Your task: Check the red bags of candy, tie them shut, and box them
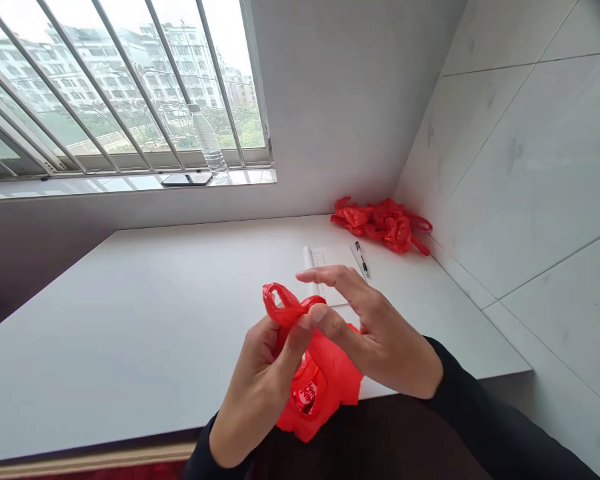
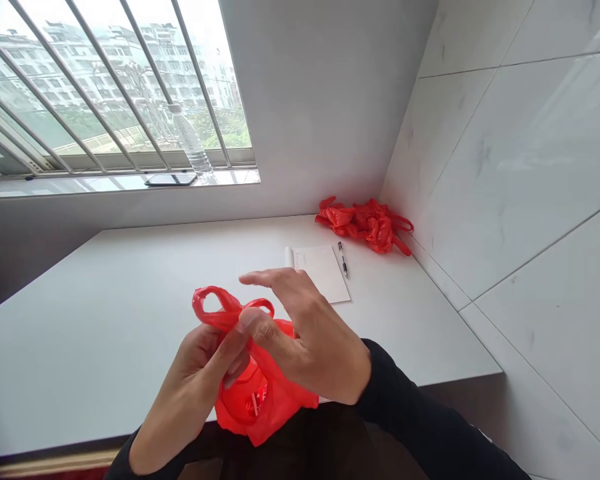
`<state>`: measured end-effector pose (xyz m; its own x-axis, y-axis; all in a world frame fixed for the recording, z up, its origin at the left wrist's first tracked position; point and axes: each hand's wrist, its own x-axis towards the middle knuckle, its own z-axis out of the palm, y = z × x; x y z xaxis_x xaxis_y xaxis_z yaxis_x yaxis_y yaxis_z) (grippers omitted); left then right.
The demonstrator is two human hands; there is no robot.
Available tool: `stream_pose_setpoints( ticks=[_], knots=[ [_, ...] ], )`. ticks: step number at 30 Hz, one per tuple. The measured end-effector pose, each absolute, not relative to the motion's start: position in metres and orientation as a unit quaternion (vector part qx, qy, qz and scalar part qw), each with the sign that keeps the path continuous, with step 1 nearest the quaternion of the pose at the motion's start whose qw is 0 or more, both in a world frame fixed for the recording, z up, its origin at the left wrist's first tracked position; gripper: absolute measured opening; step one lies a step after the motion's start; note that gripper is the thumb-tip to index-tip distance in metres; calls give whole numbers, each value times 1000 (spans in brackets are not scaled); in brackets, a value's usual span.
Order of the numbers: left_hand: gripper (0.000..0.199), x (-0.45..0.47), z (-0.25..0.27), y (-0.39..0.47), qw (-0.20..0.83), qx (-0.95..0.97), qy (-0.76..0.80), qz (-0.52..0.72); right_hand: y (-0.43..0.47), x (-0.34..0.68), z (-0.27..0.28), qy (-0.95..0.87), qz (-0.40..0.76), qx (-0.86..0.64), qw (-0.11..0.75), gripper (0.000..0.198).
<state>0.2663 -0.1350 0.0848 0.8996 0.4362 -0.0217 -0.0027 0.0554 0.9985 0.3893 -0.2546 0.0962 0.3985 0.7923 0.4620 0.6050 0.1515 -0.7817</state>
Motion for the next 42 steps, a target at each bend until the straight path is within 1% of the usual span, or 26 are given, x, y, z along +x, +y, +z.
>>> stream_pose_setpoints(
  ticks=[1, 3, 6, 8, 9, 12, 14, 17, 19, 21, 22, 24, 26, 27, 29, 32, 34, 36, 38, 40, 42],
  knots=[
    [35, 265, 82, -133, 719, 656, 175, 148, -254, 391, 93, -530, 111, -651, 533, 29],
    [38, 264, 77, -130, 753, 613, 197, 138, -254, 393, 88, -513, 139, -651, 542, 20],
    [30, 262, 76, -128, 798, 543, 221, 136, -255, 387, 85, -494, 103, -651, 567, 13],
    [23, 261, 79, -129, 809, 517, 239, 143, -255, 380, 84, -508, 61, -645, 567, 13],
    [23, 260, 81, -130, 810, 510, 249, 149, -255, 377, 83, -523, 44, -641, 560, 15],
    [35, 257, 85, -134, 809, 495, 273, 160, -255, 370, 78, -554, 16, -634, 539, 20],
    [35, 256, 83, -136, 814, 488, 271, 159, -255, 367, 72, -560, 4, -633, 534, 21],
    [29, 257, 74, -133, 826, 476, 259, 154, -255, 362, 62, -571, -27, -638, 515, 19],
    [24, 258, 68, -128, 827, 479, 256, 148, -256, 359, 58, -582, -37, -638, 503, 14],
    [19, 257, 63, -123, 817, 502, 245, 144, -257, 360, 55, -578, -28, -636, 511, 9],
    [18, 256, 63, -121, 808, 522, 234, 139, -257, 362, 54, -571, -19, -636, 519, 11],
    [17, 253, 63, -119, 782, 574, 206, 125, -255, 369, 52, -551, 12, -641, 533, 25],
    [14, 250, 65, -118, 735, 644, 181, 111, -253, 379, 48, -542, 98, -644, 531, 41],
    [13, 248, 64, -117, 697, 687, 170, 114, -251, 384, 46, -535, 156, -642, 527, 44],
    [20, 246, 59, -115, 593, 779, 142, 148, -249, 391, 40, -508, 254, -633, 525, 41],
    [37, 244, 42, -110, 421, 868, 77, 252, -246, 396, 30, -465, 311, -623, 547, 44],
    [43, 244, 28, -107, 350, 880, 29, 319, -244, 398, 23, -453, 359, -599, 554, 42],
    [45, 244, 16, -106, 311, 878, -10, 365, -242, 400, 17, -459, 417, -567, 542, 36],
    [42, 245, 9, -106, 288, 876, -28, 387, -240, 402, 13, -471, 446, -541, 535, 30],
    [38, 245, 7, -106, 275, 879, -26, 389, -238, 402, 13, -474, 429, -547, 541, 23],
    [37, 245, 9, -106, 266, 886, -16, 378, -237, 401, 15, -463, 377, -581, 553, 20]
  ],
)
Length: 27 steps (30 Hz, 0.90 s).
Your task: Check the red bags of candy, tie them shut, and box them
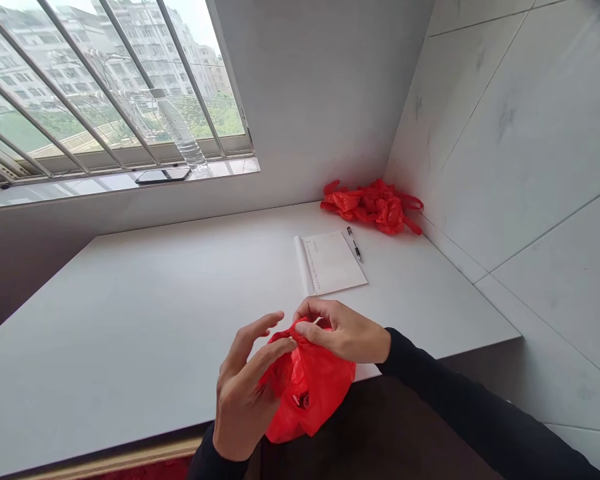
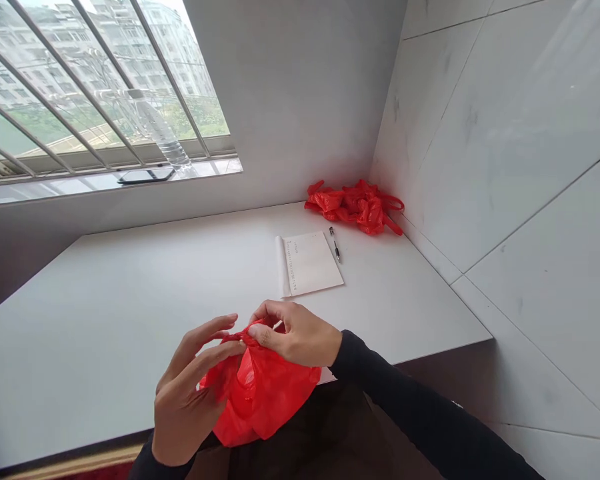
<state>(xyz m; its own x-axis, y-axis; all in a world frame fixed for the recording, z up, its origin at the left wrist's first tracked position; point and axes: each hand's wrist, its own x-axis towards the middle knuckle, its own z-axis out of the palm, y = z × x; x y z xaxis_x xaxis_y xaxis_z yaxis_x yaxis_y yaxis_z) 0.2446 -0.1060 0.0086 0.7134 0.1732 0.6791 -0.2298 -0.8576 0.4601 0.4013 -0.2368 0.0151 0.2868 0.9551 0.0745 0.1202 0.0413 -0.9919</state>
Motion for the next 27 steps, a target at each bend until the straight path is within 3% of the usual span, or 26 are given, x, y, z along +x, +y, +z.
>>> stream_pose_setpoints(
  ticks=[7, 11, 14, 17, 19, 23, 27],
  knots=[
    [31, 204, -4, -98, 271, 902, 102, 320, -253, 429, -5, -389, 174, -732, 531, 15],
    [24, 182, -17, -90, 334, 865, 238, 290, -265, 449, -33, -300, 189, -752, 556, 22],
    [34, 189, -16, -96, 386, 840, 262, 279, -262, 442, -34, -277, 205, -694, 632, 26],
    [55, 209, -21, -107, 327, 889, 210, 242, -255, 421, -24, -273, 193, -653, 680, 24],
    [60, 223, -34, -111, 244, 934, 151, 211, -252, 405, -23, -298, 165, -677, 653, 20],
    [65, 241, -68, -111, 101, 979, 55, 170, -247, 390, -50, -412, 74, -754, 506, 16],
    [61, 243, -77, -126, 57, 984, 81, 150, -256, 389, -82, -415, 33, -797, 438, 22]
  ],
)
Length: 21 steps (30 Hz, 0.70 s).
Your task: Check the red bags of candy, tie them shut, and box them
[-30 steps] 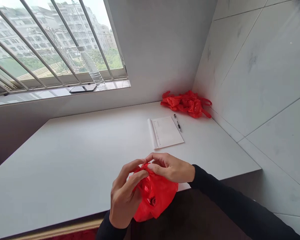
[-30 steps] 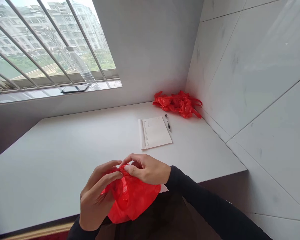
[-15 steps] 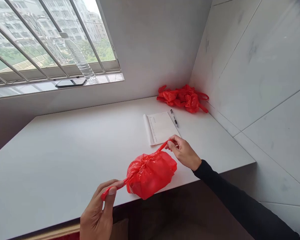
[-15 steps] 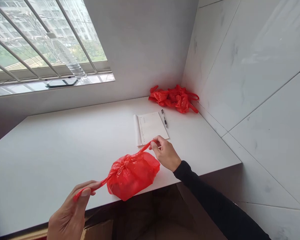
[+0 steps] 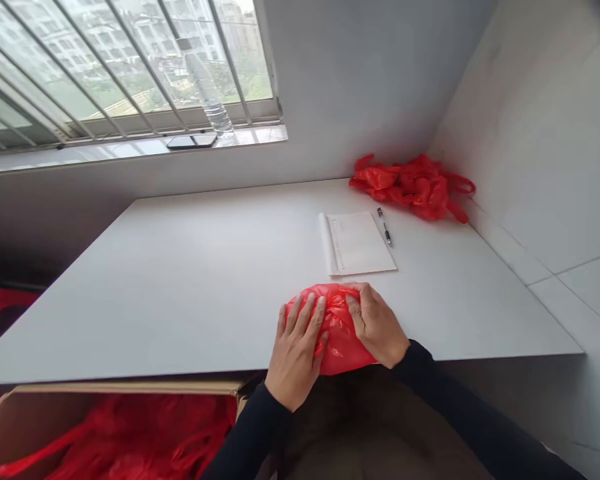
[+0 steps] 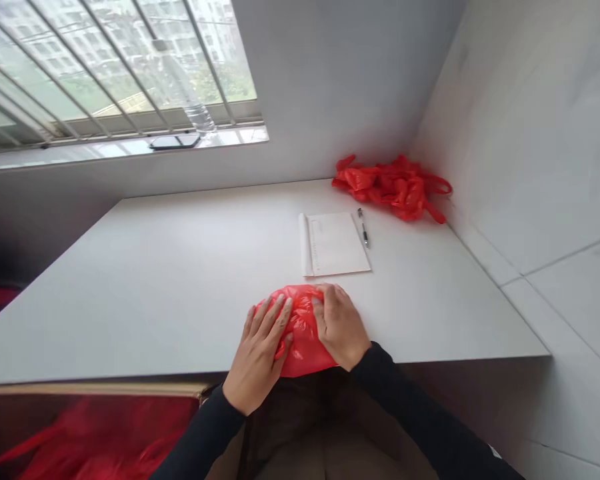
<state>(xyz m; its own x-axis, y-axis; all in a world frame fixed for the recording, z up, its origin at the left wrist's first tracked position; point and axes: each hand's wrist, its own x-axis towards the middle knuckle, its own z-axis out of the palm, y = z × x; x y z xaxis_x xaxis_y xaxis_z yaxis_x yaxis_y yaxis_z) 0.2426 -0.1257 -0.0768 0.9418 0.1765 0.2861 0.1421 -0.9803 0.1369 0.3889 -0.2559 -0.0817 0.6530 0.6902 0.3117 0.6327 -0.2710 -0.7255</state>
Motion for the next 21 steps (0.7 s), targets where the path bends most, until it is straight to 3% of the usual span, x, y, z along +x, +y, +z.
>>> stream_pose_setpoints(
  ticks=[3, 5, 9, 12, 14, 18, 21],
  knots=[
    [56, 245, -66, -140, 106, 977, 98, 158, -271, 385, -87, -368, 88, -821, 428, 27],
    [37, 245, -55, -138, 148, 966, 107, 181, -280, 386, -84, -314, 116, -839, 429, 32],
    [19, 201, -15, -117, 232, 899, 253, 272, -288, 391, -79, -314, 59, -793, 518, 35],
    [2, 134, 16, -103, 288, 801, 380, 361, -288, 395, -87, -326, 50, -782, 528, 33],
    [12, 89, 23, -94, 256, 747, 474, 390, -286, 398, -95, -313, 69, -798, 511, 33],
    [22, 23, -2, -78, 329, 541, 597, 493, -285, 402, -103, -295, 83, -811, 499, 36],
    [26, -5, -29, -63, 286, 462, 634, 550, -285, 401, -101, -284, 95, -821, 487, 35]
  ],
)
